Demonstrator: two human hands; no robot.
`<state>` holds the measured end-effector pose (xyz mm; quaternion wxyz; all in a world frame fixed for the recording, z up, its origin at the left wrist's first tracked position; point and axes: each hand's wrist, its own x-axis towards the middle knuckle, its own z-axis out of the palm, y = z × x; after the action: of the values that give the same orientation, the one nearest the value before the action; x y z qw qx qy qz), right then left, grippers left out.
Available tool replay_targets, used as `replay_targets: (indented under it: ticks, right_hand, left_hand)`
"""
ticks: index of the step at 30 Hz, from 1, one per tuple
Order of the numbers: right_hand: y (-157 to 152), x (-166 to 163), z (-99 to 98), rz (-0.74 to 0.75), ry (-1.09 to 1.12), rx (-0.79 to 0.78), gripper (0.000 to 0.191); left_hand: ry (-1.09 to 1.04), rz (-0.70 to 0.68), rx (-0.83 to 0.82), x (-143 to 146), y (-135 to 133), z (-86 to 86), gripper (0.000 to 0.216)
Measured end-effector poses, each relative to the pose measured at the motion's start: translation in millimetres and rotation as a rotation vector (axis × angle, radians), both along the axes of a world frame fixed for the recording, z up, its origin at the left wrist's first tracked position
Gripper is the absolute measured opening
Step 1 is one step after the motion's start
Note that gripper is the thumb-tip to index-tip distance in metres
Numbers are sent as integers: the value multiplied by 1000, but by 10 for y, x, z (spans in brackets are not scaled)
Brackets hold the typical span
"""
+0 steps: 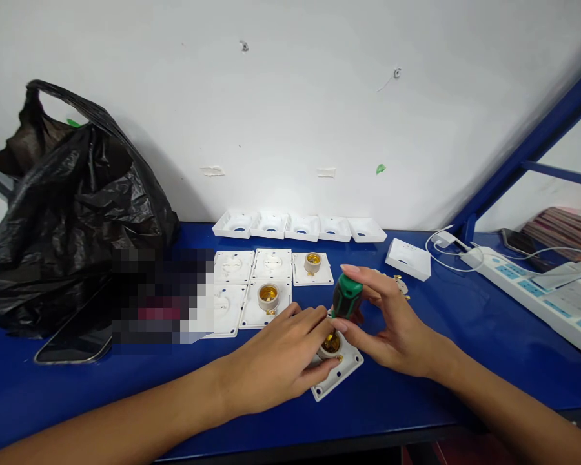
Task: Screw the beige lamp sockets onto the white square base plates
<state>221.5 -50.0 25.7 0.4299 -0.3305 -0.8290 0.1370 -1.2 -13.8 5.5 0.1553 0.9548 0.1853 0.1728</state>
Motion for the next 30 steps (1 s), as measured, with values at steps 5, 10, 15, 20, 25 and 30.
replay_targets:
  ticks: [5, 10, 15, 20, 25, 30]
  right_hand:
    - [5, 15, 4, 14, -10, -6, 77]
    - [13, 37, -5, 20, -28, -10, 74]
    - [6, 41, 4, 21, -44, -27, 73]
    - [0, 42, 10, 17, -54, -43, 70]
    - [-4, 33, 29, 23, -64, -36, 71]
    - [-3, 28, 48, 19, -81, -17, 70]
  left_hand:
    - [22, -3, 2, -1, -5, 18, 15]
    - [24, -10, 12, 2, 3, 18, 15]
    - [22, -13, 17, 8, 21, -7, 17]
    - [14, -12, 12, 9, 19, -15, 17]
    - [2, -8, 3, 0, 5, -14, 15]
    - [-1, -12, -18, -2, 7, -12, 16]
